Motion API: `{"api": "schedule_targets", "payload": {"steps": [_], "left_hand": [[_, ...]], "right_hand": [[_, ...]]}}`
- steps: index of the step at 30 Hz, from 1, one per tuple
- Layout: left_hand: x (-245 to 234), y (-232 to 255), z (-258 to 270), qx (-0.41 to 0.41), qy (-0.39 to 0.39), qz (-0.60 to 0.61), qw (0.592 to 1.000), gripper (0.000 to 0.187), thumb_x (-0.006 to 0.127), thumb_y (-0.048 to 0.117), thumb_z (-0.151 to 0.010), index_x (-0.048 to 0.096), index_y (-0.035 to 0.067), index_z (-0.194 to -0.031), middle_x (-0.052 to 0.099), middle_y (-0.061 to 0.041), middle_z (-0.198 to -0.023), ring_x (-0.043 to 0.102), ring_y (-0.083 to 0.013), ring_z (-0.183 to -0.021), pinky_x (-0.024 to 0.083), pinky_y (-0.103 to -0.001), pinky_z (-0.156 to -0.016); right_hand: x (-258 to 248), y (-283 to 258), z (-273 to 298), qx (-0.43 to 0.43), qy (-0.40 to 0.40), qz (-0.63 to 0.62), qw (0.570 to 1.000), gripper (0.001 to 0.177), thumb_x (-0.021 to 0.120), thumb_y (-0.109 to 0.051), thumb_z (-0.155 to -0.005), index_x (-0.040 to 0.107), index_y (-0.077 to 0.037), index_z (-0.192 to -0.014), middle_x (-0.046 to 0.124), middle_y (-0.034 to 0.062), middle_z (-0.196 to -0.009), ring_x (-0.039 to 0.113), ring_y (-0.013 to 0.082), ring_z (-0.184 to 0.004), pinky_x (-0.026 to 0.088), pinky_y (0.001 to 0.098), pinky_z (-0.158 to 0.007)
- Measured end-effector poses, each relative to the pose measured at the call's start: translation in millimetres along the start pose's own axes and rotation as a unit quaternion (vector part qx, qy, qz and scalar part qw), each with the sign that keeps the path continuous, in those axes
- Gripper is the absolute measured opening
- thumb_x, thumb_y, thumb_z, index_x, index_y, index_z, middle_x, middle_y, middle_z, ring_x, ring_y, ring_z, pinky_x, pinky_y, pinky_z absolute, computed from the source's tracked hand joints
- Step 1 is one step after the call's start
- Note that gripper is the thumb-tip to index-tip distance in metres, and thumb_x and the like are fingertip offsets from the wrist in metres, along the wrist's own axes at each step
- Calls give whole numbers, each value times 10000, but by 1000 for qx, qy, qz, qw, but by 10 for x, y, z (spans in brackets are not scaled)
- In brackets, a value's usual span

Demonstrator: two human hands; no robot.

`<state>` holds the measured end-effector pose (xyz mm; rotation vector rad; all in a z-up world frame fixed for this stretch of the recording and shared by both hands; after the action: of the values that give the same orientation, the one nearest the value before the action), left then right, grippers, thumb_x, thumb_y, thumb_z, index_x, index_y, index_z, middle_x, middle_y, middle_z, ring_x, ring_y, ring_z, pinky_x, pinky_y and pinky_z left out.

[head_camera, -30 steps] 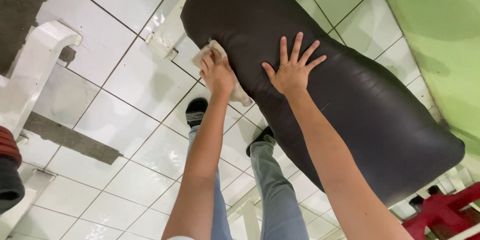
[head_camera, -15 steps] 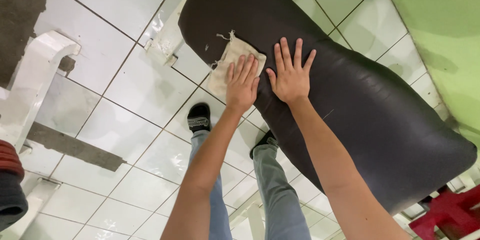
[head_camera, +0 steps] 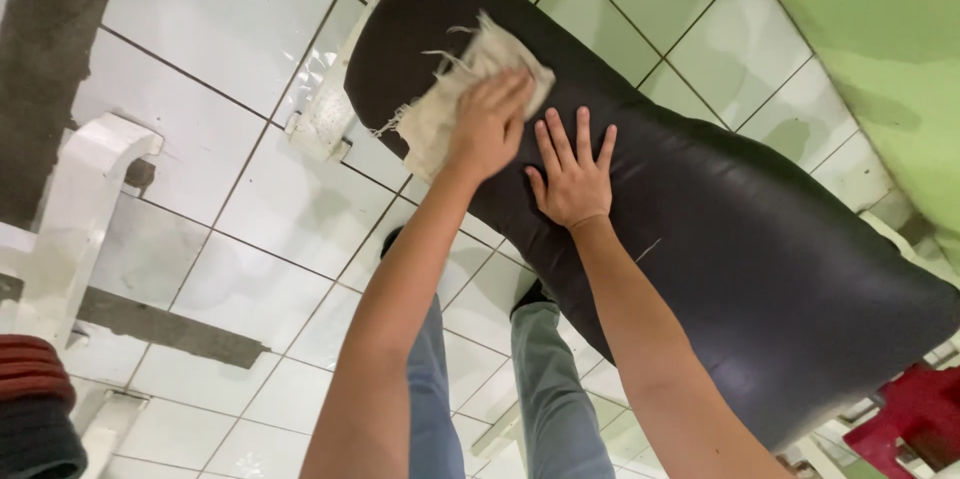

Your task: The person cleans a gym bench and its frame by wiping it with a cloth held in one or both hands, shifting the cloth as needed to continue cleaning.

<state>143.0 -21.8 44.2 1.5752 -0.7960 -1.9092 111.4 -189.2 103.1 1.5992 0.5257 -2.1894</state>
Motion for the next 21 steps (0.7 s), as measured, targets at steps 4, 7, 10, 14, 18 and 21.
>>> {"api": "schedule_targets", "payload": {"steps": [4, 7, 10, 14, 18, 21], "left_hand": [[-108, 162, 108, 82, -22, -2, 996, 455, 506, 242, -1054, 554, 164, -1499, 458, 23, -1616, 416, -218, -1501, 276, -438, -1243], [-94, 137, 9, 103, -45, -39, 993, 459, 503, 225, -1090, 540, 190, -1546, 441, 36, -1652, 397, -184, -1527, 269, -441, -1253], [-39, 88, -377, 124, -44, -57, 990, 491, 523, 302, -1039, 530, 232, -1525, 419, 39, -1628, 346, -220, -1496, 188, -539, -1244], [-38, -63, -904, 16, 5, -147, 989, 455, 488, 358, -1080, 522, 363, -1533, 330, 43, -1677, 221, -335, -1575, 98, -638, -1266], [-273, 93, -924, -82, -31, -144, 986, 487, 494, 454, -1044, 469, 386, -1525, 253, -31, -1671, 138, -428, -1535, 61, -696, -1200], [-153, -40, -434, -78, 23, -155, 985, 552, 500, 429, -1059, 428, 347, -1599, 228, -41, -1704, 126, -408, -1557, 69, -661, -1220]], "right_hand": [[99, 34, 28, 17, -12, -3, 1000, 623, 511, -490, -1042, 501, -128, -1549, 313, 72, -1710, 168, 427, -1591, 81, 742, -1211], [117, 22, 52, 4, 6, -12, 1000, 652, 526, -498, -1014, 525, -113, -1540, 335, 94, -1695, 175, 432, -1576, 80, 747, -1192], [124, 37, 36, 13, 7, -7, 1000, 657, 532, -498, -1017, 520, -128, -1559, 331, 91, -1693, 175, 431, -1579, 82, 747, -1195], [155, 40, 42, 5, 14, 13, 1000, 671, 544, -507, -1015, 498, -143, -1576, 312, 71, -1712, 193, 414, -1583, 99, 732, -1208], [160, 38, 54, 13, 17, -20, 1000, 700, 554, -509, -995, 476, -138, -1584, 298, 95, -1706, 213, 402, -1574, 113, 721, -1208], [152, 45, 37, 18, 4, -19, 1000, 710, 554, -516, -992, 472, -138, -1587, 298, 101, -1709, 212, 395, -1579, 118, 714, -1215]]}}
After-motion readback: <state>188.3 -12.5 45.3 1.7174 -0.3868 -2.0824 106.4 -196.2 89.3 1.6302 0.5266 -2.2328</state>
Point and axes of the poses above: each hand's wrist, its own z-axis away from the middle knuckle, its own x-axis out of the palm, y = z × x, the point moved 3 cm from there along -z, towards the middle knuckle
